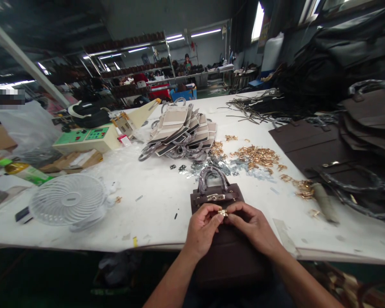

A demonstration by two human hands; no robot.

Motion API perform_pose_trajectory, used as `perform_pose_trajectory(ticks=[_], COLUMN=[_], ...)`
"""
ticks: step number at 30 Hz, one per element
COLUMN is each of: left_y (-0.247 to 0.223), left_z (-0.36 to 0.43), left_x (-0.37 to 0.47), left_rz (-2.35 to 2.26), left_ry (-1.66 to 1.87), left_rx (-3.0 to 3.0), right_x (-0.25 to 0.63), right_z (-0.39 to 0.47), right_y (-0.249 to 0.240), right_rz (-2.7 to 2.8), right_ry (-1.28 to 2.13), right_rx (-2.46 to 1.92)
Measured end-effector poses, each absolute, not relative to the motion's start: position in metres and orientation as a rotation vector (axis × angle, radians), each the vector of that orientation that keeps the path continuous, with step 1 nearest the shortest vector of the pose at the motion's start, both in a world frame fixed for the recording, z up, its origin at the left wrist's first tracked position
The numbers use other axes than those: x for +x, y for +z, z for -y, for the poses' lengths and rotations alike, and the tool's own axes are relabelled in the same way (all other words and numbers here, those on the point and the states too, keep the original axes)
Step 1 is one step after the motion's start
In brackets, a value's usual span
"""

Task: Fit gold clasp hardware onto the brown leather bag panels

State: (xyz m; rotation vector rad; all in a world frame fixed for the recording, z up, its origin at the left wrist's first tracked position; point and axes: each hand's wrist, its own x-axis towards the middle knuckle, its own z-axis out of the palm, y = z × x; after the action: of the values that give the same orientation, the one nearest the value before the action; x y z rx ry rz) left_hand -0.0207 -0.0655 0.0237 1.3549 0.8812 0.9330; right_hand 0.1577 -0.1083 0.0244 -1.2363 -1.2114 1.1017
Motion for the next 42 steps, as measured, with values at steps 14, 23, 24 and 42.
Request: perform_pose_trajectory(ticks=[14, 23, 24, 42], left_y=[0.017, 0.020, 0.020, 0.023], left_z=[0.068, 0.073, 0.073, 0.072], left_x=[-0.019, -0.017, -0.017, -0.019], left_rz=[-0.918, -0.924, -0.920, -0.857], left_ry=[0.971, 1.004, 1.008, 1.041], left_rx=[1.420, 1.475, 1.465, 1.385], right_x=[0.148, 0.146, 0.146, 0.147], right_z=[0.107, 0.107, 0.108, 0.113], right_y=[0.023, 0.026, 0.026, 0.032], right_rz=[1.266, 1.263, 1.249, 1.267], right_ry=[1.020, 0.973, 0.978, 0.988], right_rx=[-1.305, -1.341, -1.338, -1.265])
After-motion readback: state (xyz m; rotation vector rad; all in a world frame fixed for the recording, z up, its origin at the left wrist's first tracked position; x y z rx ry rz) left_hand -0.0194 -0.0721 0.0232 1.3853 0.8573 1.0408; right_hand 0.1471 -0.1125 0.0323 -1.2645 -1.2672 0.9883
